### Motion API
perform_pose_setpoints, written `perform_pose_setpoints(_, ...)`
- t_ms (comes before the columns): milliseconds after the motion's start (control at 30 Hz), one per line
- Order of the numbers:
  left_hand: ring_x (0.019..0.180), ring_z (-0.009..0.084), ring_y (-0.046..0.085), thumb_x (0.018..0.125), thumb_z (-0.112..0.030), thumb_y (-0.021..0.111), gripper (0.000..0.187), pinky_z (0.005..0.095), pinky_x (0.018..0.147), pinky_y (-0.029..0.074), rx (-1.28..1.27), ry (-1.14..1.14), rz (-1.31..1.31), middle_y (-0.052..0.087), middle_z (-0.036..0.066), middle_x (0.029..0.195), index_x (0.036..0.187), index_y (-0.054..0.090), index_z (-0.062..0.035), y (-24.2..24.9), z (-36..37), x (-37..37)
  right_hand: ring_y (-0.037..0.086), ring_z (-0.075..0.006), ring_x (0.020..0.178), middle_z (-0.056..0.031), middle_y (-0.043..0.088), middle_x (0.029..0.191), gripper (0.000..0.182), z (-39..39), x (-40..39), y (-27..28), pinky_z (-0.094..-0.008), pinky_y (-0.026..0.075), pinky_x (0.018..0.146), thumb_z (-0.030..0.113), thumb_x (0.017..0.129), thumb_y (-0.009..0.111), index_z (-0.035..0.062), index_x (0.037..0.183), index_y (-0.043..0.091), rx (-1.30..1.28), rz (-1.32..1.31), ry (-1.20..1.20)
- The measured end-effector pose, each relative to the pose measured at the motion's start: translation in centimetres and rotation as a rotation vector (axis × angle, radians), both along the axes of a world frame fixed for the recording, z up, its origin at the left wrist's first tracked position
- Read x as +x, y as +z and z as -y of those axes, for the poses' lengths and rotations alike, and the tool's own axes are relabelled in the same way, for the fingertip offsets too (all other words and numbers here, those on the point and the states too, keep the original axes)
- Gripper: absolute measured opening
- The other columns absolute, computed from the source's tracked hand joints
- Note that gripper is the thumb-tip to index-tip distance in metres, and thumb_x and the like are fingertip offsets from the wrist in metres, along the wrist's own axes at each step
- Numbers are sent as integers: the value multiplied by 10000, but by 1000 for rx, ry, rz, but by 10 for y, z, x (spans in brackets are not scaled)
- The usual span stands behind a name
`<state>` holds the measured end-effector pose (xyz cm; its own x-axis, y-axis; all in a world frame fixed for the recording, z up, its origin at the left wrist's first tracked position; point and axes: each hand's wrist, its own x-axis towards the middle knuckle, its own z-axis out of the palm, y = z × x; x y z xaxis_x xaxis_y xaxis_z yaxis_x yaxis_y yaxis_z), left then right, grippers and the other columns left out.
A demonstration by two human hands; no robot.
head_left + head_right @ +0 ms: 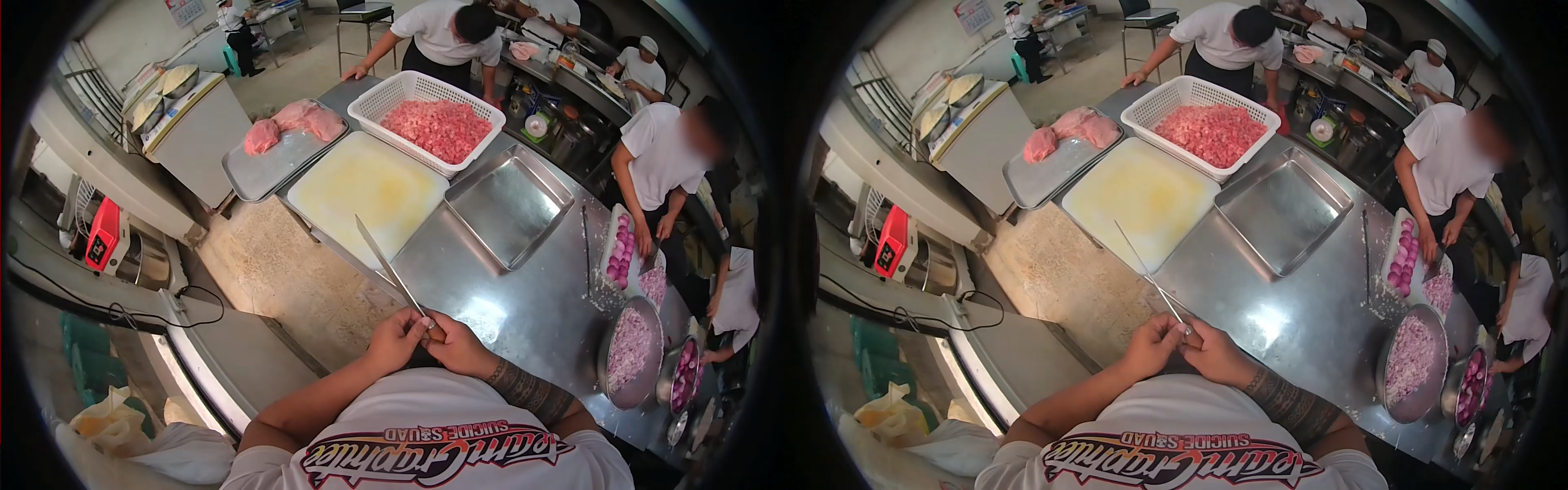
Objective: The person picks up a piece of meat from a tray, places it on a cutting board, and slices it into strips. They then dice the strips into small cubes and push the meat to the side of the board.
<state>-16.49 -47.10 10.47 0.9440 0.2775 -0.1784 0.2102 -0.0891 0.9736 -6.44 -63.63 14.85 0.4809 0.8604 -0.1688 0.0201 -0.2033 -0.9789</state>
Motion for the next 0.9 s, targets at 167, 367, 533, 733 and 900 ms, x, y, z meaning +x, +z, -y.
perform_pose_setpoints(167,827,89,635,1098,-158,619,150,283,766,541,-33,-1,22,714,26,901,1054,655,-19,-2,0,-1,645,-135,1093,-92,702,1180,603,0,2,8,-299,513,984,45,988,684,9,1554,478,-45,8,21)
perform_pose_setpoints(367,824,87,624,1096,-151,621,139,275,762,527,-74,11,50,697,20,892,1053,653,-22,-2,2,1,634,-112,1036,-67,702,1113,604,1,1,0,-288,514,953,38,987,683,9,1554,477,5,-5,-4)
perform_pose_setpoints(533,826,88,624,1096,-149,621,137,274,764,524,-75,9,40,699,22,902,1060,655,-21,4,3,2,623,-89,1012,-43,699,1077,608,2,4,6,-275,511,941,32,989,682,10,1559,471,-26,-28,8)
perform_pose_setpoints(733,829,92,626,1092,-165,631,152,281,771,527,-63,18,29,708,29,902,1060,662,-20,6,5,5,607,-77,929,-17,674,984,588,5,7,-4,-263,509,900,42,997,677,9,1550,478,-58,23,19)
perform_pose_setpoints(900,756,116,642,1070,-225,679,218,299,711,531,-9,64,70,712,56,823,1001,668,-19,11,9,6,600,-78,888,-10,654,931,579,7,9,-2,-262,509,878,50,996,681,11,1541,488,-63,32,21)
